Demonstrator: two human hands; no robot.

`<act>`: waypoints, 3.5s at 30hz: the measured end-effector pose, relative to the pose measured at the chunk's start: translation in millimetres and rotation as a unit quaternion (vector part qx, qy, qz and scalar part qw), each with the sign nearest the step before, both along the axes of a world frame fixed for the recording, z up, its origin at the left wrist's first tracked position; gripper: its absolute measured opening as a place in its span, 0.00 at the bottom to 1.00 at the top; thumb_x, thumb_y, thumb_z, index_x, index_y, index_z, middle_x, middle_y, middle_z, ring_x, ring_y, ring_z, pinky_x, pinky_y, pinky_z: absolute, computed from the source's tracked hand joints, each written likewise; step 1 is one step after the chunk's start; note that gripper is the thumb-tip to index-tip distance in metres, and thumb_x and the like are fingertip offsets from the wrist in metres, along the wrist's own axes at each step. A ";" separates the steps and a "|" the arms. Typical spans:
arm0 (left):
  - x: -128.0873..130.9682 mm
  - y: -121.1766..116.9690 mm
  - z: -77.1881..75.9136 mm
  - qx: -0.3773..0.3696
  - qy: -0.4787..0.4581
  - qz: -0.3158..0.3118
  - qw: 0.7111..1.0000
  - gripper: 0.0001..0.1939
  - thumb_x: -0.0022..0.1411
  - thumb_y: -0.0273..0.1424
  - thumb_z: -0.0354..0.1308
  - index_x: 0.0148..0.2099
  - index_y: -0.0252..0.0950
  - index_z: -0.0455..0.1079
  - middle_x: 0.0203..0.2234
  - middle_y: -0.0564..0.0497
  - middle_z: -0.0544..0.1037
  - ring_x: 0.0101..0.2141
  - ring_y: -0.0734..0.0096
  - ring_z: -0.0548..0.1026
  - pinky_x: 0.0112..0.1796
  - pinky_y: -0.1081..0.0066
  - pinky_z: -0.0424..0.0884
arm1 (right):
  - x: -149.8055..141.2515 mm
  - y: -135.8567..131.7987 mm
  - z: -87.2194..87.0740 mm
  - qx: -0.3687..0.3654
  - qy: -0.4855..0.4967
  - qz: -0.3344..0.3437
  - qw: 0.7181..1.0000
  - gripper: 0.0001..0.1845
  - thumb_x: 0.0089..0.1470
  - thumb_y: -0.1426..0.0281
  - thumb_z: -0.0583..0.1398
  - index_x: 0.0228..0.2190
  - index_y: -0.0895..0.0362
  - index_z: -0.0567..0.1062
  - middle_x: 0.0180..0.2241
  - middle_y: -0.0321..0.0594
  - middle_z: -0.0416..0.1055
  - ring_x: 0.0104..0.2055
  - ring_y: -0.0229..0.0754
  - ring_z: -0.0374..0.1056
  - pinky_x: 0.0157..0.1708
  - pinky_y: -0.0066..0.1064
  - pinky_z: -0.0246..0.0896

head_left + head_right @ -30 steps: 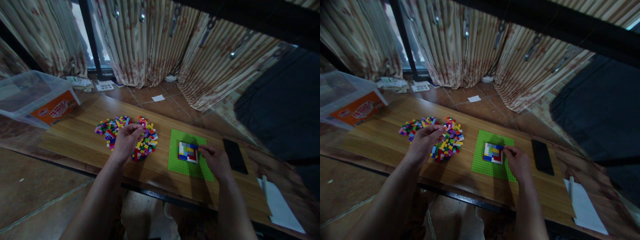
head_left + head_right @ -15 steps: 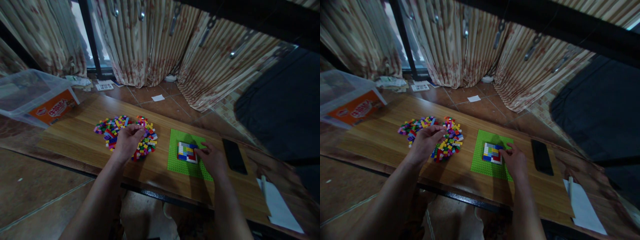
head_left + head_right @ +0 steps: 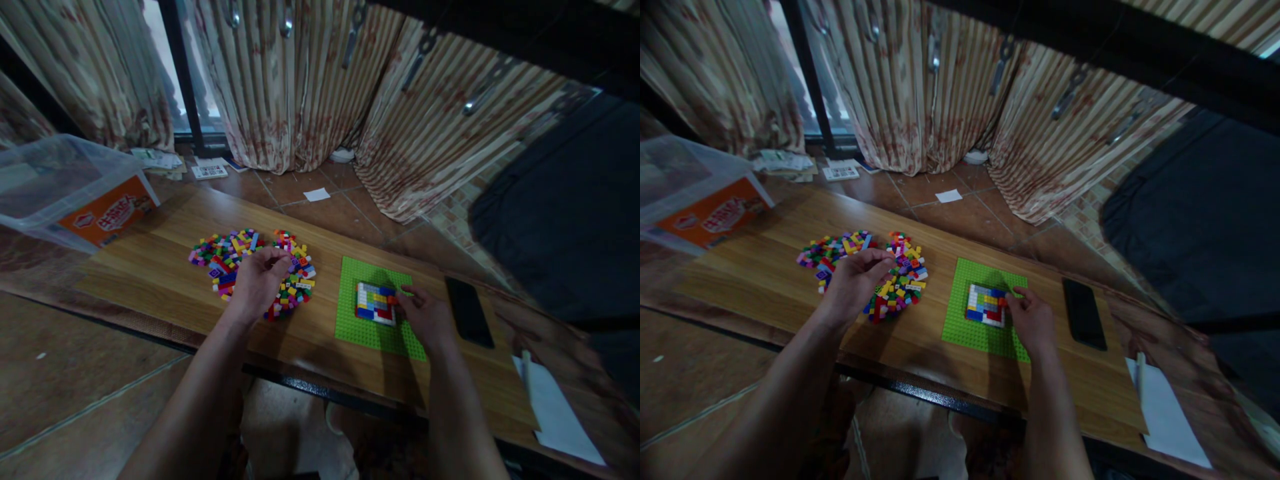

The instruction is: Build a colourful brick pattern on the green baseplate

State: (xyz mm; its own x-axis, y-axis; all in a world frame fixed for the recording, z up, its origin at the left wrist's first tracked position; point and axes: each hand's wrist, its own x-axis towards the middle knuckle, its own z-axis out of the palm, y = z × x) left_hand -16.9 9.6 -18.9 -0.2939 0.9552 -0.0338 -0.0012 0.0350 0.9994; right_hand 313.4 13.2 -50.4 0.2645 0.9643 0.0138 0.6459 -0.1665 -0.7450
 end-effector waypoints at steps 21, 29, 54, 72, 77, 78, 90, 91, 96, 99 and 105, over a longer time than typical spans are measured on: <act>5.6 -0.6 2.1 -0.005 -0.009 -0.014 1.000 0.09 0.50 0.35 0.63 0.32 0.34 0.75 0.24 0.53 0.77 0.27 0.72 0.72 0.31 0.74 0.65 | -6.6 4.2 3.1 -0.037 0.159 -0.037 0.986 0.25 0.35 0.58 0.70 0.35 0.60 0.79 0.26 0.42 0.79 0.25 0.44 0.74 0.27 0.36 0.72; 13.0 -1.4 3.0 0.004 0.019 -0.031 0.999 0.07 0.52 0.33 0.61 0.32 0.35 0.75 0.23 0.54 0.74 0.25 0.73 0.69 0.29 0.74 0.63 | -8.0 7.8 10.3 -0.076 0.193 -0.047 0.977 0.22 0.31 0.62 0.72 0.30 0.60 0.79 0.22 0.39 0.77 0.22 0.42 0.72 0.24 0.35 0.71; -0.7 0.6 8.8 0.029 0.012 0.037 0.999 0.07 0.53 0.32 0.60 0.33 0.33 0.73 0.21 0.55 0.73 0.23 0.75 0.69 0.27 0.75 0.64 | -48.4 0.9 27.0 0.248 0.126 -0.109 0.954 0.15 0.52 0.58 0.62 0.26 0.58 0.77 0.22 0.35 0.72 0.20 0.34 0.66 0.22 0.27 0.63; -8.9 1.9 3.2 0.031 0.013 0.037 0.999 0.08 0.53 0.32 0.60 0.34 0.33 0.73 0.23 0.54 0.73 0.24 0.76 0.69 0.26 0.76 0.63 | -151.6 -29.3 -0.6 0.155 -0.032 0.300 0.941 0.13 0.60 0.69 0.56 0.46 0.51 0.75 0.45 0.41 0.73 0.47 0.44 0.70 0.49 0.38 0.67; -9.6 0.3 6.0 0.030 0.016 0.041 0.999 0.07 0.53 0.32 0.60 0.33 0.33 0.73 0.23 0.53 0.74 0.24 0.76 0.69 0.27 0.76 0.64 | -165.0 -28.8 -7.3 0.164 -0.052 0.312 0.934 0.15 0.59 0.67 0.58 0.48 0.50 0.74 0.47 0.42 0.71 0.50 0.46 0.68 0.51 0.40 0.66; -9.8 0.0 6.9 0.029 0.012 0.043 0.999 0.07 0.53 0.32 0.60 0.32 0.33 0.73 0.23 0.54 0.74 0.24 0.76 0.69 0.27 0.76 0.64 | -167.3 -29.1 -8.5 0.165 -0.053 0.316 0.933 0.15 0.59 0.66 0.59 0.48 0.50 0.74 0.47 0.42 0.71 0.50 0.46 0.68 0.51 0.40 0.66; -11.9 -1.3 8.8 0.021 0.002 0.039 0.999 0.07 0.52 0.32 0.60 0.32 0.33 0.73 0.21 0.54 0.73 0.23 0.76 0.68 0.25 0.76 0.63 | -183.0 -25.3 -5.5 0.146 -0.072 0.278 0.947 0.14 0.59 0.66 0.58 0.46 0.52 0.76 0.46 0.44 0.69 0.48 0.48 0.67 0.51 0.42 0.64; -11.4 -1.4 8.9 0.017 0.003 0.038 0.999 0.07 0.52 0.32 0.60 0.32 0.33 0.73 0.22 0.54 0.73 0.23 0.76 0.68 0.26 0.76 0.63 | -185.2 -24.9 -5.8 0.144 -0.075 0.274 0.948 0.14 0.59 0.66 0.57 0.46 0.52 0.76 0.46 0.44 0.69 0.48 0.48 0.67 0.51 0.41 0.64; -11.8 -1.0 6.9 0.023 0.010 0.026 0.999 0.08 0.52 0.32 0.60 0.33 0.33 0.74 0.22 0.55 0.73 0.23 0.76 0.68 0.27 0.76 0.64 | -197.0 -23.2 -7.8 0.135 -0.097 0.252 0.953 0.12 0.60 0.67 0.56 0.40 0.53 0.79 0.44 0.45 0.69 0.47 0.49 0.67 0.50 0.42 0.63; -13.2 -0.9 6.6 0.020 0.004 0.026 0.999 0.08 0.52 0.33 0.60 0.33 0.33 0.74 0.22 0.54 0.73 0.24 0.76 0.69 0.28 0.76 0.65 | -202.3 -22.5 -6.3 0.146 -0.095 0.245 0.954 0.11 0.60 0.69 0.56 0.37 0.54 0.79 0.43 0.45 0.70 0.48 0.48 0.66 0.50 0.41 0.63; -15.3 -2.7 10.5 0.015 -0.007 0.031 0.999 0.08 0.51 0.33 0.61 0.33 0.33 0.73 0.22 0.54 0.73 0.23 0.76 0.68 0.26 0.76 0.64 | -191.6 -22.9 10.6 0.167 -0.040 0.256 0.951 0.08 0.60 0.71 0.56 0.36 0.53 0.76 0.39 0.42 0.73 0.44 0.47 0.67 0.46 0.39 0.64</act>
